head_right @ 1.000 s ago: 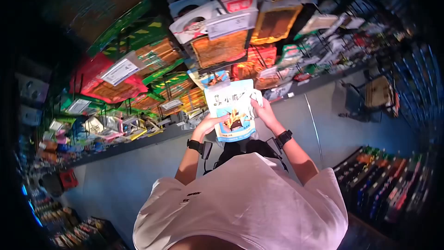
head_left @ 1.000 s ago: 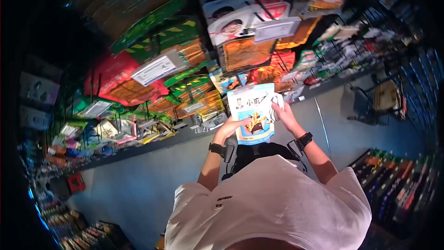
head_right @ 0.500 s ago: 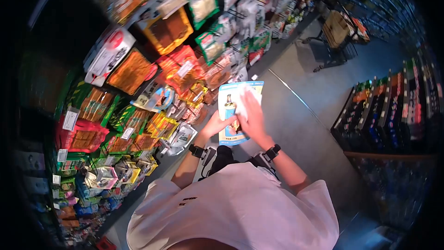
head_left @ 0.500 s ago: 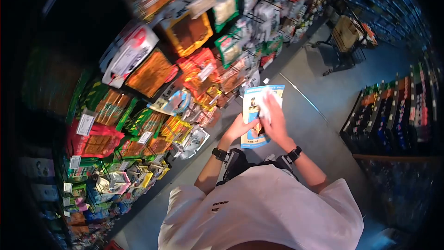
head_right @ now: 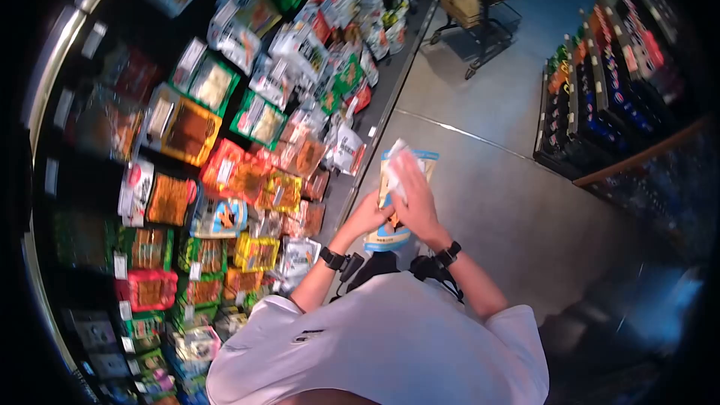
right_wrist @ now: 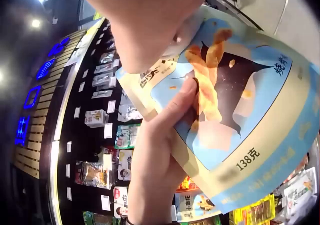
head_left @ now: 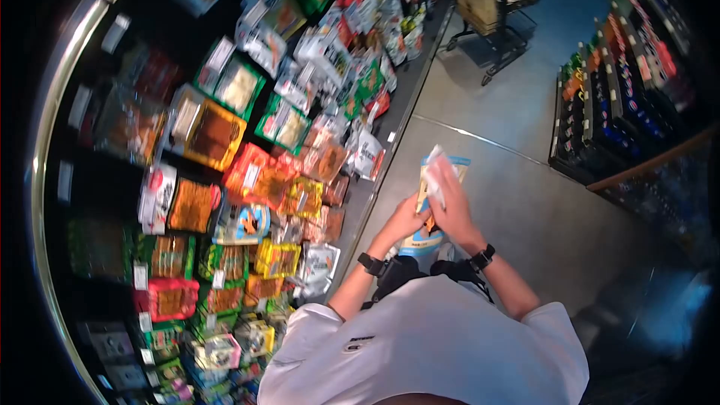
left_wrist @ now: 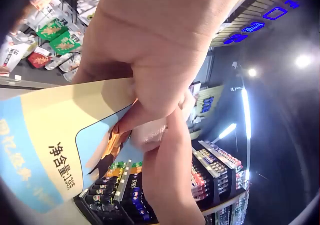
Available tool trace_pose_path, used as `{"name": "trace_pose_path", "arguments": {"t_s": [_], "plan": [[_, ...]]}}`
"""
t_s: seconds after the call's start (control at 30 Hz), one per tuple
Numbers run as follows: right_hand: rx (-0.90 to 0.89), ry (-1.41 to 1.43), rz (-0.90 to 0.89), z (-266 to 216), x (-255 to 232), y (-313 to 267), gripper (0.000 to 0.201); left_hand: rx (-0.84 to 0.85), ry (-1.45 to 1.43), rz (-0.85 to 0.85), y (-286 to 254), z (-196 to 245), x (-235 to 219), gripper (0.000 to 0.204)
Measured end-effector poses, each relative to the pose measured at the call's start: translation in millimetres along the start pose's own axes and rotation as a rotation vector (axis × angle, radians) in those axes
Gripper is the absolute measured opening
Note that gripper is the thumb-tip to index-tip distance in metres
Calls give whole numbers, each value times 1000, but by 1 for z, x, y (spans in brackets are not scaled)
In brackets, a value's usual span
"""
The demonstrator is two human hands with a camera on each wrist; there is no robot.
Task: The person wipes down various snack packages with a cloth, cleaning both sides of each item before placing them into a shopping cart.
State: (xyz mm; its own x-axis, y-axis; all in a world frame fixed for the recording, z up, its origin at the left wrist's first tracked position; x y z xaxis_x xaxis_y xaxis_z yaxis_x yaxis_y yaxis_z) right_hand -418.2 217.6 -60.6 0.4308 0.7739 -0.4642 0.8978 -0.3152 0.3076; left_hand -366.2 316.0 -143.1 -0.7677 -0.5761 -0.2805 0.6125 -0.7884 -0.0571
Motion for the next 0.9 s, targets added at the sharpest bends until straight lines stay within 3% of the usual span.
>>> {"name": "trace_pose_path", "arguments": {"t_s": [0.07,0.17,0.2,0.3,0.33,0.4,0.43,0.47,0.5,0.53,0.6,0.63,0.67,0.73,0.83,0.9], "plan": [[-94,-180,-101,-24,-9,-9,66,13,-64,-152,17,-27,26,39],[94,-122,125,20,-49,-10,67,109,-2,-146,29,15,36,40],[172,-4,320,43,-68,-10,64,132,24,-116,31,31,33,40],[463,457,439,97,-71,-23,60,119,-122,-28,39,37,23,33],[361,255,391,70,-69,-18,61,153,-113,-3,42,37,17,32],[149,-144,273,14,-49,-10,61,61,-159,-40,53,19,2,33],[112,-182,230,3,-42,-5,61,11,-181,-55,54,11,-6,33],[74,-219,188,-8,-32,0,62,165,-185,28,53,21,-22,35],[36,-254,148,-16,-20,5,62,210,-128,5,51,29,-31,35],[154,-37,312,4,-25,8,62,253,-72,-20,49,37,-40,35],[271,191,372,28,-26,24,60,356,-76,-32,40,52,-51,30],[330,301,405,37,-27,26,59,287,-131,-52,39,47,-54,31],[250,57,399,22,-23,26,60,219,-186,-71,38,41,-57,32],[134,-229,245,-29,-3,30,63,19,-256,-111,45,10,-62,45],[-24,-422,-20,-67,35,25,64,25,-894,216,62,2,-75,57],[-103,-438,-226,-73,54,20,65,-70,-1020,-53,69,18,-68,67]]}}
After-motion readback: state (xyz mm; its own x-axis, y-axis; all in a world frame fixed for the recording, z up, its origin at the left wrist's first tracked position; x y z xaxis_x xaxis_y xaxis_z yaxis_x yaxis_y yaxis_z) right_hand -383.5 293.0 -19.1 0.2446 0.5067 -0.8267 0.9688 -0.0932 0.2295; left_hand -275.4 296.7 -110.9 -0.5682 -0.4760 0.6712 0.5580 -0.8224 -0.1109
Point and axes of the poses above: each hand's wrist, its own y-axis towards the middle knuckle, its own x-axis out of the palm, z = x × y, the point moved 10 cm from there along y, towards the middle knuckle, and after that the axes turned 8 degrees about x, right-handed, at the moved point
